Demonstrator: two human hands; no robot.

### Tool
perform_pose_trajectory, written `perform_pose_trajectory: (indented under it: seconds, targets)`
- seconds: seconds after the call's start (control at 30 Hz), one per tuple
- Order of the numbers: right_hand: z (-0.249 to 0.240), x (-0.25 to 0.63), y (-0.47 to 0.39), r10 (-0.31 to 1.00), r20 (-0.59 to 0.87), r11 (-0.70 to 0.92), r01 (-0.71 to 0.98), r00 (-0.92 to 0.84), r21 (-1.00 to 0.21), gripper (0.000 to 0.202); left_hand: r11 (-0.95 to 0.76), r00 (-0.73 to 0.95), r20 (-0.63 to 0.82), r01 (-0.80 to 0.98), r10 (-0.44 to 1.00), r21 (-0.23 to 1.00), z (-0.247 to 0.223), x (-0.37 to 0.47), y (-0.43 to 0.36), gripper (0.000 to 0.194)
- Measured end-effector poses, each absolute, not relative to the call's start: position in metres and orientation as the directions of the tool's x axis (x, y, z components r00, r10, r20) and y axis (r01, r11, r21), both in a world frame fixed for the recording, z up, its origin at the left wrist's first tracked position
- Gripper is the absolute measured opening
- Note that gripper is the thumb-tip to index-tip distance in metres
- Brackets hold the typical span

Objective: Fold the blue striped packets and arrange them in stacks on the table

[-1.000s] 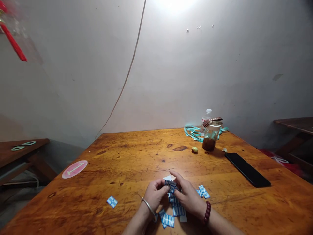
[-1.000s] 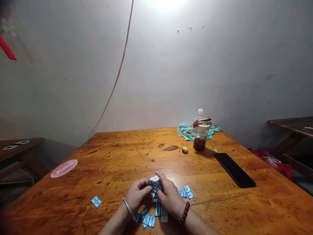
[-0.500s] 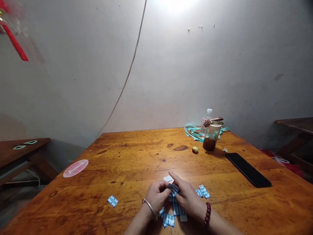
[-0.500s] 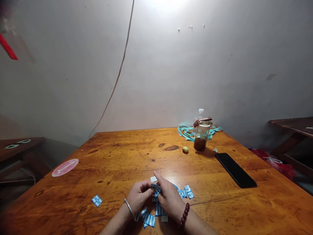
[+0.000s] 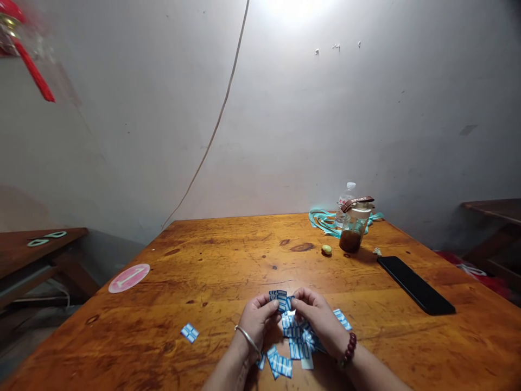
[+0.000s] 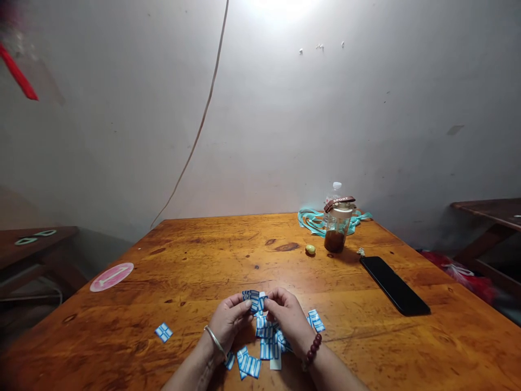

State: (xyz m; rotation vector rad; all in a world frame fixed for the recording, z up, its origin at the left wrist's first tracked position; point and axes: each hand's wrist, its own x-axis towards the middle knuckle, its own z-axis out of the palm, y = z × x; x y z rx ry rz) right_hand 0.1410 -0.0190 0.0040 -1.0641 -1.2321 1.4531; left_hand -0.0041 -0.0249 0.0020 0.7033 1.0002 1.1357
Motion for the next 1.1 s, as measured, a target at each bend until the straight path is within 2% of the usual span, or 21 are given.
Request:
perform_pose_trajectory:
  seconds: [0.1,0.17,0.3,0.43,0.77,1.1]
  targets:
    - [0.008,0.145,-0.019,0.995,-0.009,-0.023,-0.138,-0.100,-0.990,0.017,0.315,0.034,-0.330,-0.408,0.943,0.857,-0.002,-0.002,-0.024,0.014]
    - [0.012,0.148,-0.020,0.997,0.055,0.050,-0.081,-0.058,-0.995,0.015,0.318,-0.018,-0.353,-0.390,0.935,0.864,-0.004,0.000,-0.024,0.014]
    - [0.017,0.149,-0.025,0.965,0.207,0.225,0.107,-0.160,-0.968,0.013,0.326,-0.015,-0.350,-0.335,0.936,0.884,-0.006,0.003,-0.025,0.014]
    - [0.015,0.145,-0.029,0.945,0.277,0.313,0.244,-0.172,-0.918,0.012,0.350,0.048,-0.353,-0.298,0.935,0.888,-0.005,0.006,-0.028,0.014]
    - [0.007,0.147,-0.022,0.954,0.248,0.292,0.325,-0.170,-0.899,0.011,0.385,0.133,-0.361,-0.310,0.923,0.870,-0.002,0.007,-0.030,0.020]
    - [0.009,0.146,-0.024,0.960,0.234,0.266,0.240,-0.154,-0.934,0.011,0.388,0.130,-0.366,-0.350,0.921,0.852,-0.004,0.006,-0.029,0.018]
